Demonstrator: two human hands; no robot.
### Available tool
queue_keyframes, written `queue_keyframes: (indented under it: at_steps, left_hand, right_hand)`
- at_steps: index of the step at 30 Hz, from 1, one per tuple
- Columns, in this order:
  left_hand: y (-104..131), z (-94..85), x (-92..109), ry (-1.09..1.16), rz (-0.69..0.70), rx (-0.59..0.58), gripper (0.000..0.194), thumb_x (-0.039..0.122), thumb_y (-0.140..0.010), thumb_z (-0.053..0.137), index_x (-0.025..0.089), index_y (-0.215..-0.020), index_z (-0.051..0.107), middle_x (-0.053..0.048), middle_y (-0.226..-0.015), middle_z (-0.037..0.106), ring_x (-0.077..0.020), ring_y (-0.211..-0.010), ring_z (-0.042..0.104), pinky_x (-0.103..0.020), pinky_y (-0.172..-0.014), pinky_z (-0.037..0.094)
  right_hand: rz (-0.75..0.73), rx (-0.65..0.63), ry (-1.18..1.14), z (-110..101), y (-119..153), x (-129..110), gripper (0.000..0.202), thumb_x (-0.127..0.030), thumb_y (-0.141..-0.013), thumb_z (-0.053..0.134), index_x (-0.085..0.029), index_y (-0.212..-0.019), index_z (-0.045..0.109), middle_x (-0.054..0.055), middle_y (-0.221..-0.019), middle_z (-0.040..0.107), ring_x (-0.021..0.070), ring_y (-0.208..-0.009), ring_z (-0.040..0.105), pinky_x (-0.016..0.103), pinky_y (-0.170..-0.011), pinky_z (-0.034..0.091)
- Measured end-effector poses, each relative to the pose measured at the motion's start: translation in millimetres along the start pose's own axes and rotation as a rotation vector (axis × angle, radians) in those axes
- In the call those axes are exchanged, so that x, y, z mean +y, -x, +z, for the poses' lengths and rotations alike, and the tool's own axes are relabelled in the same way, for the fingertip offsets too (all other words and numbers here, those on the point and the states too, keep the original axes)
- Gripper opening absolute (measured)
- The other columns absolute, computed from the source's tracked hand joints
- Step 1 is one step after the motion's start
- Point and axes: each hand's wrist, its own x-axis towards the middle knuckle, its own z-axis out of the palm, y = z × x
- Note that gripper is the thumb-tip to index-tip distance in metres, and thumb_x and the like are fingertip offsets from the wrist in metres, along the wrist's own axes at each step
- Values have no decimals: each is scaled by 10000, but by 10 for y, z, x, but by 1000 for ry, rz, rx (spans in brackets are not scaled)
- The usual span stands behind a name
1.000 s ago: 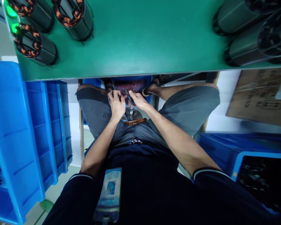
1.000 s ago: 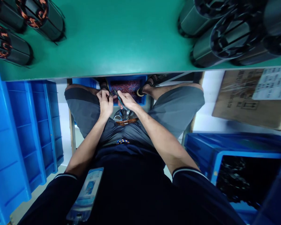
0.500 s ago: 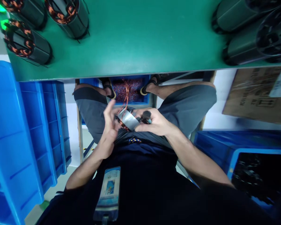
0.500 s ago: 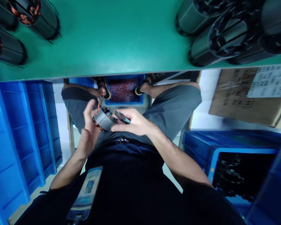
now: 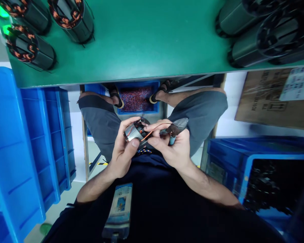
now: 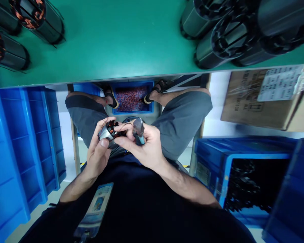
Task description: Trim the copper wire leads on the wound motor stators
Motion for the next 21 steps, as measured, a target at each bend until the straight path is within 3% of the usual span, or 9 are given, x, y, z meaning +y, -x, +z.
queue_keyframes:
  at_steps: [5,9,11,13,15,21]
  left_hand:
    - [15,30,8,-66,95,-43,508,533,-1128,700,353,-1593,601,-82,-1384,737,-269,-1271,762,-454,-1119,655]
    - [42,35,-40,27,69,86,492,549,-1123,692,309,-1550,654,-94,-1360,763,-268,-1227,766,-469,-1146,624]
    - [52,22,-58,98,54,150,483,541,-1125,680,291,-1538,661,-103,-1360,772,-274,-1226,766,-499,-1194,591]
    - [60,7,-52,127,58,165,480,533,-1119,685,276,-1524,664,-111,-1348,777,-283,-1228,764,-515,-1210,577]
    - [69,-1,-27,118,71,151,486,538,-1115,689,275,-1522,665,-112,-1341,774,-290,-1238,757,-509,-1199,580]
    - [106,13,18,81,98,123,498,529,-1117,696,292,-1554,658,-95,-1354,728,-253,-1191,729,-418,-1103,614]
  right_hand:
    - [41,2,-43,63,67,-86,304,-534,-1057,780,-264,-919,799,15,-801,739,174,-699,661,328,-652,591]
    - [55,-85,54,-119,90,-160,179,-375,-1058,793,-273,-1202,764,-60,-744,636,119,-581,559,274,-606,546]
    - [29,-166,204,-236,119,-186,271,-283,-1077,738,-274,-1347,714,-43,-859,717,126,-663,646,269,-688,590]
    - [-38,-283,362,-332,148,-204,392,-170,-1067,676,-277,-1444,694,5,-1094,808,154,-881,757,287,-866,637]
    - [-112,-368,467,-388,162,-221,536,-92,-1023,654,-278,-1525,681,34,-1264,812,185,-1067,777,315,-1008,640]
    - [-229,-391,571,-394,103,-319,589,-82,-993,646,-228,-1561,692,66,-1181,780,220,-1045,745,368,-1006,671]
